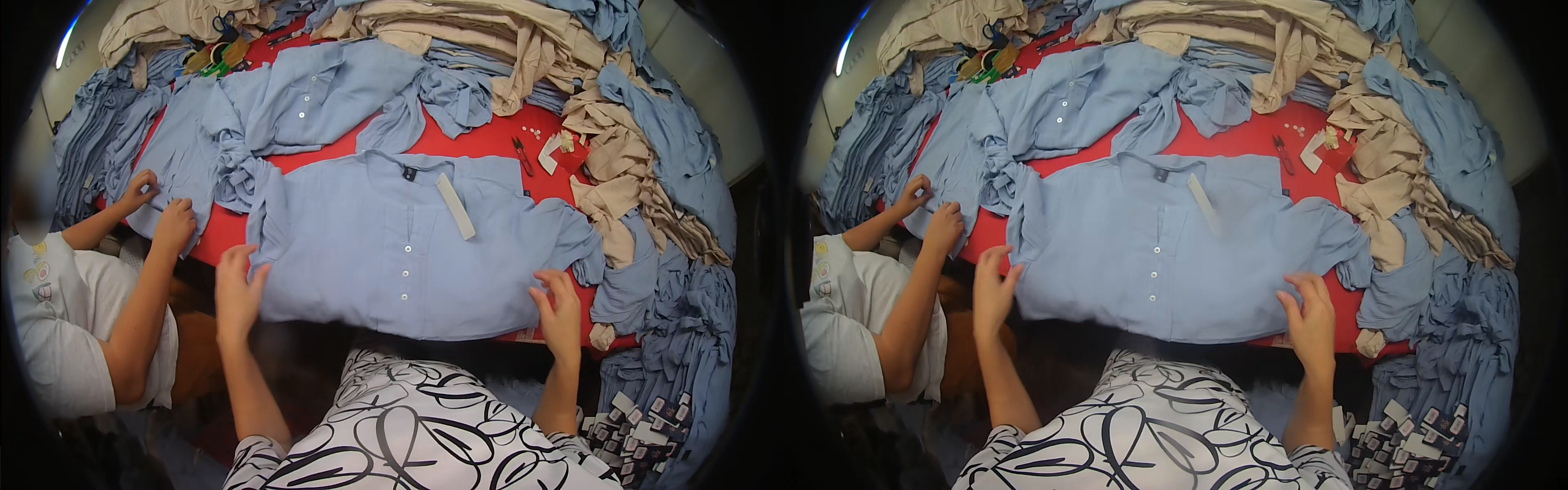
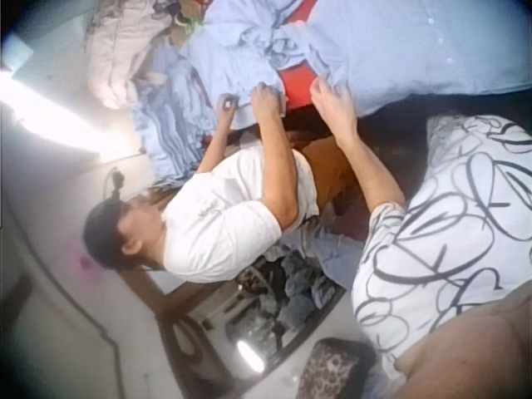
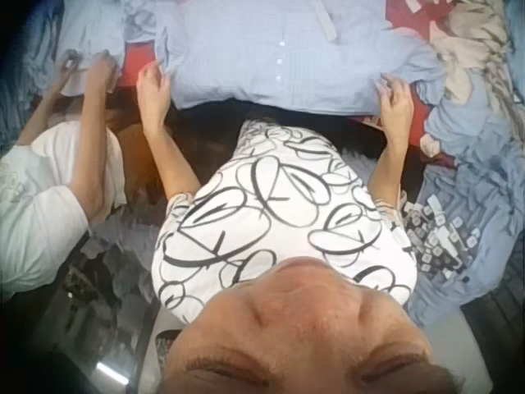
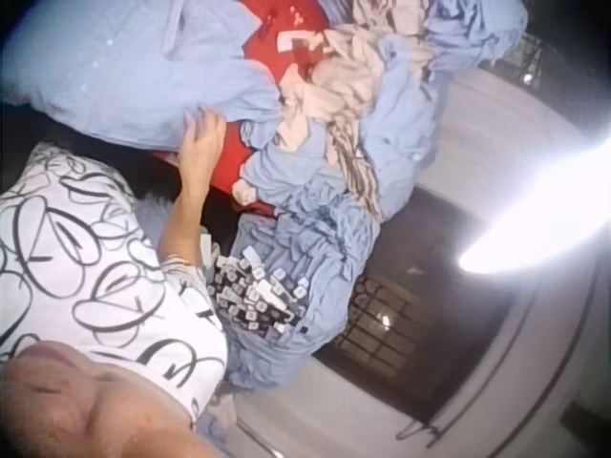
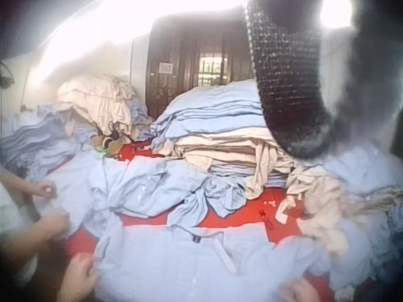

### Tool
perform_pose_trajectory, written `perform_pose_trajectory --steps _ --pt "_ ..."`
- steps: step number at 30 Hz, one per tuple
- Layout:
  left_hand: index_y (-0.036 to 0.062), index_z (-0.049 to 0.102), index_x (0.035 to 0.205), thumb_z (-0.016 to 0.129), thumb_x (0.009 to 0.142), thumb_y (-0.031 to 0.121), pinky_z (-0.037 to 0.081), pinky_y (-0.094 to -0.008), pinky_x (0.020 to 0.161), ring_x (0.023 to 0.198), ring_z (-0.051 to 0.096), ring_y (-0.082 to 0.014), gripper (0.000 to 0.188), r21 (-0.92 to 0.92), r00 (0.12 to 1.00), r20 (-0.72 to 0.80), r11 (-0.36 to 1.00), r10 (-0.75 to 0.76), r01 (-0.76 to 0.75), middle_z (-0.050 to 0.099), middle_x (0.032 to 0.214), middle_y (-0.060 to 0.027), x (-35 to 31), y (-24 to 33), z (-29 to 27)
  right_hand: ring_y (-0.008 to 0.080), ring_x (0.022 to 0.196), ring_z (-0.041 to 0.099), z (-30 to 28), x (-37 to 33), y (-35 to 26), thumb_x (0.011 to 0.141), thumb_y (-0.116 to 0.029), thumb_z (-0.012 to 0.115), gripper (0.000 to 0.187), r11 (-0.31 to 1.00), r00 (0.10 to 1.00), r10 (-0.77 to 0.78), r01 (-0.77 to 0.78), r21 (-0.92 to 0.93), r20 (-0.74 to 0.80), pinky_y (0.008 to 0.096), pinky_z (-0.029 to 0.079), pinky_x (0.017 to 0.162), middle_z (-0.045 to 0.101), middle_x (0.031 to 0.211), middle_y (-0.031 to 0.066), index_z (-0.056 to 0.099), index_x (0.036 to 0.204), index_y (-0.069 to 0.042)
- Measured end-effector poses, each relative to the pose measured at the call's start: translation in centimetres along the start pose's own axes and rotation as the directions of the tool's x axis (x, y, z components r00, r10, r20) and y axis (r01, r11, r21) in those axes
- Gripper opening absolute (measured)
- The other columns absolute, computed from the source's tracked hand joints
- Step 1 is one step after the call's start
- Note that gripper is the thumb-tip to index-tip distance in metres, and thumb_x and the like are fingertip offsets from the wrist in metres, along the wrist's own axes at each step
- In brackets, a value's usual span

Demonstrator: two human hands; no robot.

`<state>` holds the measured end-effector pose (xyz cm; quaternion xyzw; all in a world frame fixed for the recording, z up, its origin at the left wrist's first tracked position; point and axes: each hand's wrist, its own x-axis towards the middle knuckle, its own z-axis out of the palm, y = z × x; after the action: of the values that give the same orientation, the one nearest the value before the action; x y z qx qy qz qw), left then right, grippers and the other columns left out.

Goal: The person picks up individual light-blue garments from a large pile on a red table, spreads them out, and uses a tagging gun to attach white price tags or brand labels to the neck area before setting them aside.

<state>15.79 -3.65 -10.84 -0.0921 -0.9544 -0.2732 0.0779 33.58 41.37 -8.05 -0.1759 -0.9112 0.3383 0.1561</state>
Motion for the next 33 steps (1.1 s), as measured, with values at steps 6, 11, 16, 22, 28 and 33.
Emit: perform_pose_trajectory --steps 6,11,16,22,28,33 --pt "0.0115 0.053 0.14 0.066 0.089 0.031 0.029 -0.053 0.114 0.138 0.038 -0.0367 0.056 0.235 0.959 -0.024 0.934 0.282 -0.269 0.043 0.149 -0.0142 -1.5 3.9 12.4 0.0366 0.132 0.043 10.7 2.0 4.1 0.087 -0.014 0.067 0.036 0.9 0.95 -0.31 0.283 -0.333 -0.03 0.0569 0.027 0.112 0.051 0.138 0.0171 0.062 0.121 -0.006" --pt "0.0115 0.05 0.143 0.063 0.091 0.033 0.019 -0.0565 0.116 0.144 0.03 -0.0369 0.057 0.217 0.983 0.06 0.959 0.175 -0.184 0.036 0.155 -0.0167 -4.5 2.9 11.7 0.0355 0.128 0.045 11.2 0.5 5.2 0.086 -0.019 0.068 0.037 0.861 0.941 -0.337 0.325 -0.39 0.039 0.0571 0.028 0.11 0.052 0.136 0.0159 0.062 0.121 -0.006" --pt "0.0075 0.059 0.131 0.067 0.088 0.02 0.03 -0.0529 0.111 0.133 0.041 -0.0385 0.045 0.095 0.972 -0.043 0.97 0.231 -0.226 0.049 0.141 -0.0153 -3.1 3.5 11.9 0.0316 0.105 0.052 12.0 4.2 2.5 0.085 -0.02 0.069 0.039 0.868 0.923 -0.383 0.372 -0.329 0.032 0.049 0.036 0.092 0.059 0.115 0.0116 0.062 0.121 -0.007" --pt "0.0049 0.063 0.121 0.069 0.087 0.013 0.038 -0.0458 0.102 0.121 0.051 -0.0314 0.036 -0.185 0.95 -0.195 0.942 0.245 -0.281 0.059 0.128 -0.0127 8.2 4.6 14.9 0.0306 0.099 0.052 15.4 10.5 -1.9 0.081 -0.022 0.069 0.05 0.853 0.91 -0.346 0.407 -0.326 0.23 0.0455 0.037 0.085 0.058 0.109 0.0125 0.055 0.127 -0.008" --pt "0.0087 0.067 0.108 0.074 0.083 0.021 0.039 -0.0424 0.091 0.106 0.055 -0.029 0.029 -0.003 0.946 -0.041 0.947 0.322 -0.323 0.062 0.108 -0.0073 15.2 5.0 15.4 0.0295 0.105 0.051 13.6 17.8 -4.0 0.078 -0.01 0.073 0.048 0.585 0.806 -0.525 0.576 -0.571 0.275 0.0425 0.038 0.087 0.057 0.108 0.0099 0.059 0.123 -0.009" --pt "0.0119 0.067 0.099 0.077 0.077 0.019 0.037 -0.0399 0.088 0.099 0.054 -0.0268 0.025 0.005 0.932 -0.129 0.94 0.339 -0.342 0.062 0.102 -0.0046 15.2 6.4 15.0 0.0302 0.097 0.057 13.3 20.5 -6.5 0.081 -0.006 0.07 0.029 0.814 0.846 -0.531 0.493 -0.306 -0.052 0.0407 0.044 0.084 0.06 0.106 0.0105 0.064 0.11 -0.006"
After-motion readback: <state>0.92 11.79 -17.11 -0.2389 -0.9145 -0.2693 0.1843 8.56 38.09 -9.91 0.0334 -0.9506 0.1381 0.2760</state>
